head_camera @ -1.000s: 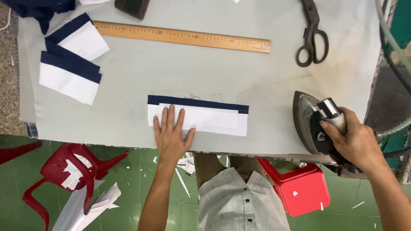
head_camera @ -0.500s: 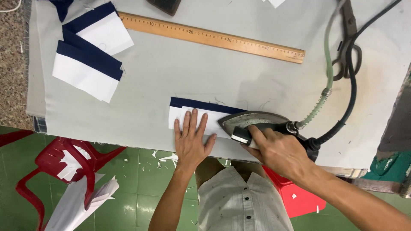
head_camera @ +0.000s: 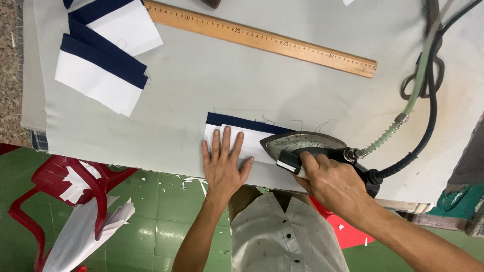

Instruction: Ironing and precisely trimming strips of fabric at a workstation.

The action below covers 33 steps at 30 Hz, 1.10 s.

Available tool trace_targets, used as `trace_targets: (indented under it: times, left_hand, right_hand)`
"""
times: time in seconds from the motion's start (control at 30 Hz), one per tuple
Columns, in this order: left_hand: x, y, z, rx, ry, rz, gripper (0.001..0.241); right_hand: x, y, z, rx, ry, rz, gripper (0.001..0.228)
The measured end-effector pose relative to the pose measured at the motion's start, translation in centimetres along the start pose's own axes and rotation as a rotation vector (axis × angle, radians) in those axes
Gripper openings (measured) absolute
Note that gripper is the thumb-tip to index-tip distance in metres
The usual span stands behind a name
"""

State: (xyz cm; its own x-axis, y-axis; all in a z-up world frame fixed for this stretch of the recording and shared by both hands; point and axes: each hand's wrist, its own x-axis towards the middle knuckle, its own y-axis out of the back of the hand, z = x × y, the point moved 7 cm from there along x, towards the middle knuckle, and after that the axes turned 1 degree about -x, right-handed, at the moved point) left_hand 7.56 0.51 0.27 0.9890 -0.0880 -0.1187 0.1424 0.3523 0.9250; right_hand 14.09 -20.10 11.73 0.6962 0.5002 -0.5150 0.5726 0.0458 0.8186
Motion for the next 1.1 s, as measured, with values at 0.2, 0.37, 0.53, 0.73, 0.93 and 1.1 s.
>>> trace_targets:
  times: [0.2,0.37,0.53,0.73,0.93,1.1]
  left_hand:
    - [-0.2,-0.4,-0.5,0.003,-0.011,0.035,0.070]
    - [0.0,0.0,-0.3,0.022,0.000,0.034,0.068]
    - [0.1,-0.2,-0.3,-0.012,-0.009,0.027,0.068]
    - [0.1,0.3,-0.2,-0.008,0.004,0.034,0.065]
    - [0.0,-0.4,-0.5,-0.034,-0.003,0.034,0.068]
    - [0.3,2.0,-1.9,0.010,0.026,0.049,0.066]
  right_hand:
    - [0.2,-0.6,0.2,0.018,-0.038,-0.036,0.049]
    - [0.1,-0.2,0.2,0.014,-0.034,-0.003,0.049]
    - [0.0,-0.7,0.2,0.012,-0.018,-0.003,0.047]
    - [0.9,1.1,-1.2,0.020,0.011,0.158,0.048]
    - [2.8,0.6,-2.4,-0.006,-0.025,-0.026,0.048]
    - [2.6,1.8,-2.7,0.030,-0.008,0.078,0.047]
